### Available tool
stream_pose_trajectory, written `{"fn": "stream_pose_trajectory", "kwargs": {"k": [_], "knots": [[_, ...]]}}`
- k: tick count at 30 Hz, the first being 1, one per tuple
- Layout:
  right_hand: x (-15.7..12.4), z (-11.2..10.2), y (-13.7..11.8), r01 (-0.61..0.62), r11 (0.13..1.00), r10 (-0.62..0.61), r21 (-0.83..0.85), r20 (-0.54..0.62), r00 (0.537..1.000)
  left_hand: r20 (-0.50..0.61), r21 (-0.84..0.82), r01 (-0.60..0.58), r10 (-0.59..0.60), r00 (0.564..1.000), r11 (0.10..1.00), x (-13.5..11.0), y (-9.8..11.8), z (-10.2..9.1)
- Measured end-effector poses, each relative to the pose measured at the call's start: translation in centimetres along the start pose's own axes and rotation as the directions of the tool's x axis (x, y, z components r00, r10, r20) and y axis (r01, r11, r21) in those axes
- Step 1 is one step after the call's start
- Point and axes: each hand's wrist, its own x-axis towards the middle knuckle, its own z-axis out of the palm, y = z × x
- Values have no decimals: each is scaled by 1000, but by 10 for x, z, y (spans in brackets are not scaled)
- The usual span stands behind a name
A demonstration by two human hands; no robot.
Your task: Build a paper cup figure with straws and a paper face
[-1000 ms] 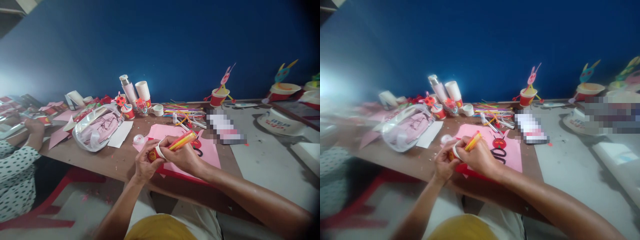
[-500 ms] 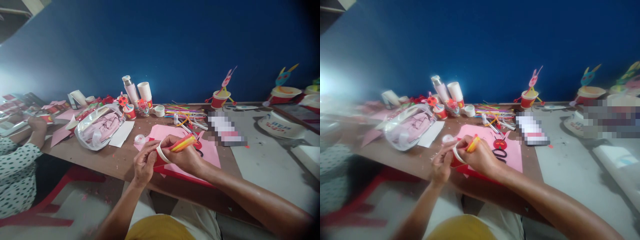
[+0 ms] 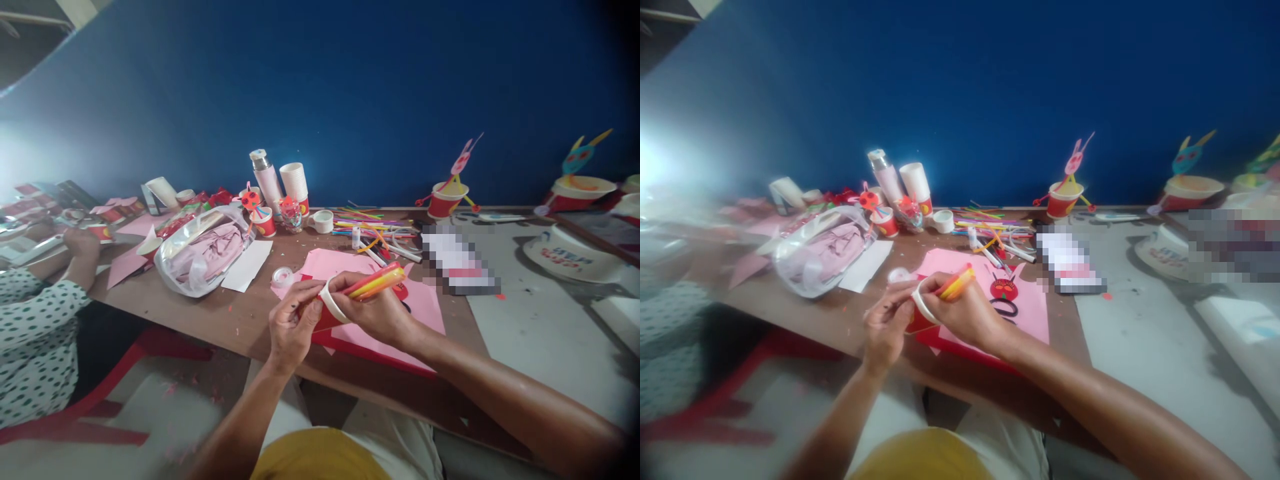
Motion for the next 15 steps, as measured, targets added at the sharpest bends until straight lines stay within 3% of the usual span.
{"fn": "stream_pose_trajectory", "kwargs": {"k": [7,12,15], "knots": [[0,4,7,17,1000,-20,-19,-130,991,0,96,-67,67,998,993,0,0,4],[0,7,12,-6,1000,8,14,-188,982,-17,55,6,-5,1000,998,-2,-4,7],[1,5,10,-12,999,17,40,-140,990,20,-47,87,-86,996,995,1,-4,5]]}}
